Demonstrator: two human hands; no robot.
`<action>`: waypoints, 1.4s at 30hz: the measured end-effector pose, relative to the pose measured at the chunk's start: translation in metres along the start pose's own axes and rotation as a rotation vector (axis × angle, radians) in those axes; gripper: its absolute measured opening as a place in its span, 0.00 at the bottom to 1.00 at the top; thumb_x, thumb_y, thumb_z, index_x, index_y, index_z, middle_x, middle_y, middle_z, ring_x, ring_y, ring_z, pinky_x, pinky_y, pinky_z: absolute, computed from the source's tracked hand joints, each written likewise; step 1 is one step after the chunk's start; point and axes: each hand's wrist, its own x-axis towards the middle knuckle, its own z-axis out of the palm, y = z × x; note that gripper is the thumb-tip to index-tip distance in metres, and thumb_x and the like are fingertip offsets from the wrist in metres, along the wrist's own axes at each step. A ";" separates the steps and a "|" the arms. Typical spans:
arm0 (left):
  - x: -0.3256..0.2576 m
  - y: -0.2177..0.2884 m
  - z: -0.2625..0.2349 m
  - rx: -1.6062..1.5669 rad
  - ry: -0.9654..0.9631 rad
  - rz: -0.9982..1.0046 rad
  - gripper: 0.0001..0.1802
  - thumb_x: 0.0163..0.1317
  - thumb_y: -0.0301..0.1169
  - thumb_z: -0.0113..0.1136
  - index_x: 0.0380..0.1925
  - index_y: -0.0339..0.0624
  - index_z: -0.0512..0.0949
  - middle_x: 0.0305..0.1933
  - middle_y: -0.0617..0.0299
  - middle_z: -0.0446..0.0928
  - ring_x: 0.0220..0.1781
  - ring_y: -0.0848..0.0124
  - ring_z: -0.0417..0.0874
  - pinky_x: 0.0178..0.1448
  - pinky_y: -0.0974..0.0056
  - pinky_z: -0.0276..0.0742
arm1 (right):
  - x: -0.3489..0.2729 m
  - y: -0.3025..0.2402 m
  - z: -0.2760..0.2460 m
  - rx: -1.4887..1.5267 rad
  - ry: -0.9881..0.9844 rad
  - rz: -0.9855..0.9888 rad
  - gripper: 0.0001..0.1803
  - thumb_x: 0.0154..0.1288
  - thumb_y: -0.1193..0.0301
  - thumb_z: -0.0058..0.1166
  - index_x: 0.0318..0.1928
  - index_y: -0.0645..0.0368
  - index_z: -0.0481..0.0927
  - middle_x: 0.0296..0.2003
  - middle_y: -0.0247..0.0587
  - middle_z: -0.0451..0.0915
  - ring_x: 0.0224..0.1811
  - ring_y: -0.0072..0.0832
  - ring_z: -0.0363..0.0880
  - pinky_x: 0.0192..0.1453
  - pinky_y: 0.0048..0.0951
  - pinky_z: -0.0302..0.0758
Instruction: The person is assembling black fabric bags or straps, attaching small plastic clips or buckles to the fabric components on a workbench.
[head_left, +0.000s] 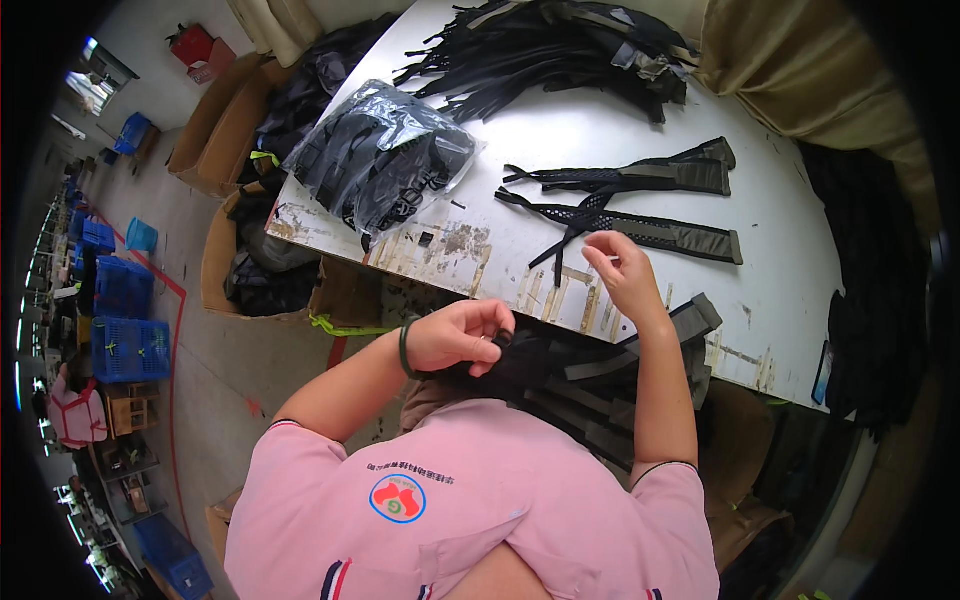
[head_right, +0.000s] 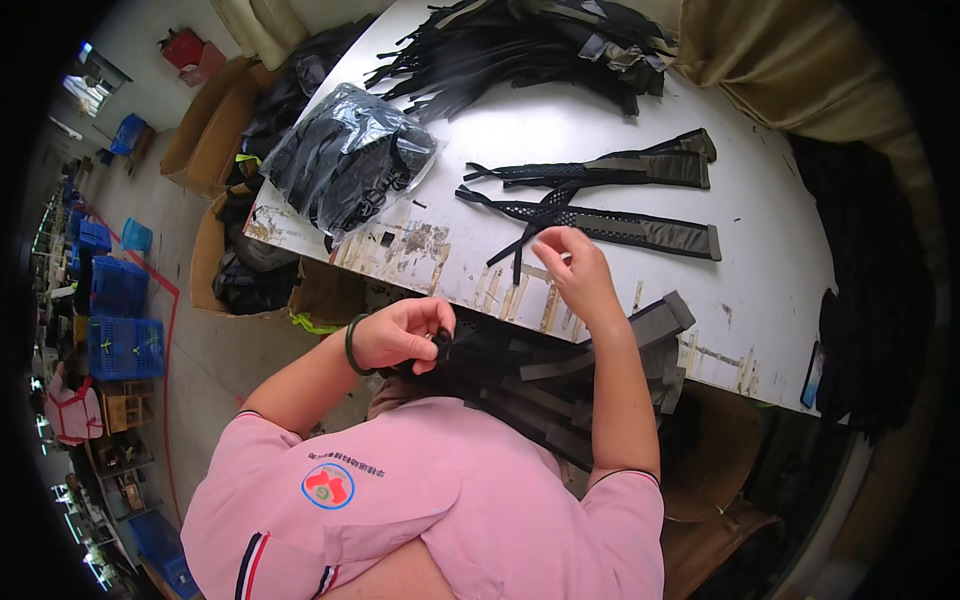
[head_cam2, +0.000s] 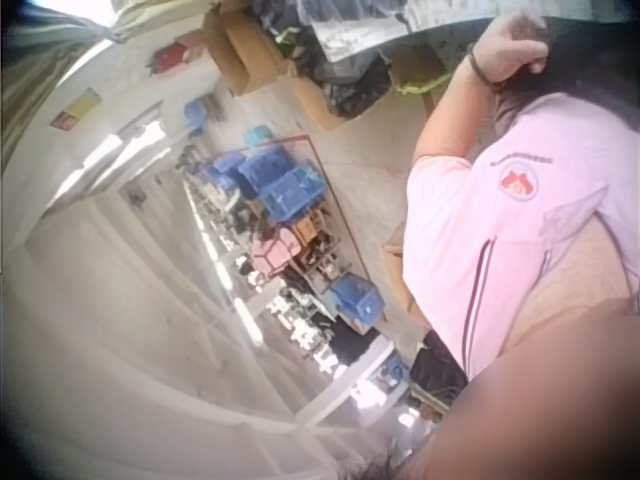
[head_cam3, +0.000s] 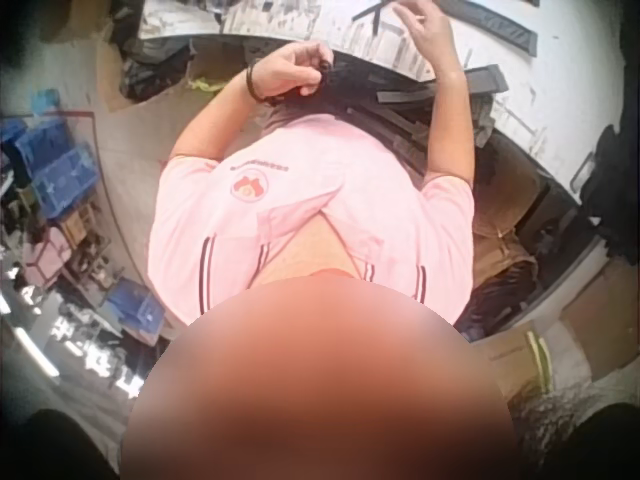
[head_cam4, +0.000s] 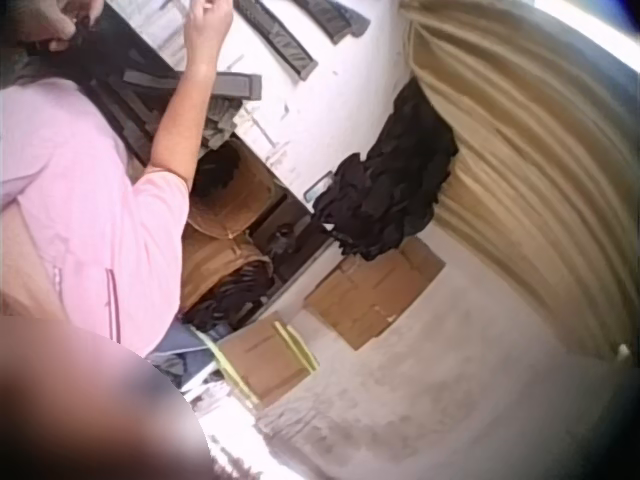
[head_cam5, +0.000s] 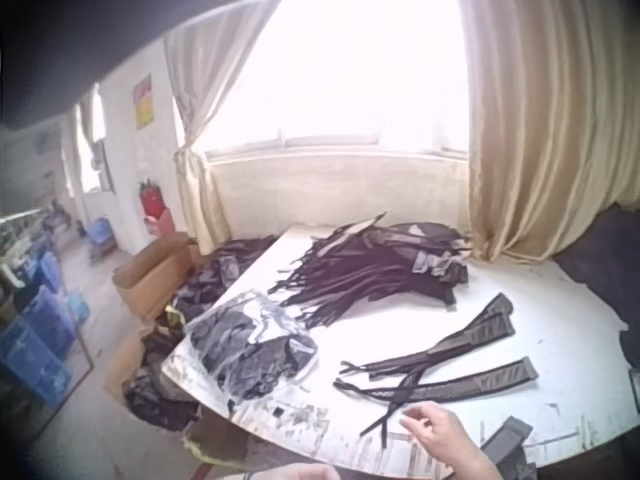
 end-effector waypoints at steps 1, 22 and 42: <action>-0.009 0.009 -0.008 0.205 0.002 -0.072 0.20 0.56 0.28 0.67 0.46 0.38 0.72 0.41 0.65 0.72 0.32 0.81 0.72 0.36 0.75 0.69 | 0.009 0.027 -0.004 -0.003 0.013 0.005 0.15 0.64 0.64 0.56 0.46 0.59 0.78 0.41 0.43 0.80 0.41 0.33 0.79 0.46 0.31 0.76; 0.064 0.057 -0.052 1.111 0.338 -0.333 0.11 0.65 0.35 0.54 0.37 0.39 0.81 0.26 0.61 0.81 0.20 0.74 0.80 0.27 0.68 0.74 | -0.059 0.018 0.009 -0.696 0.077 0.216 0.26 0.56 0.60 0.61 0.54 0.56 0.76 0.56 0.44 0.74 0.64 0.45 0.66 0.66 0.61 0.55; 0.042 0.107 -0.178 1.754 1.247 0.034 0.20 0.51 0.38 0.68 0.41 0.40 0.79 0.42 0.53 0.79 0.48 0.56 0.79 0.52 0.57 0.74 | 0.013 0.020 0.103 0.266 -0.286 0.047 0.10 0.65 0.72 0.53 0.44 0.63 0.81 0.26 0.34 0.81 0.24 0.18 0.76 0.31 0.22 0.73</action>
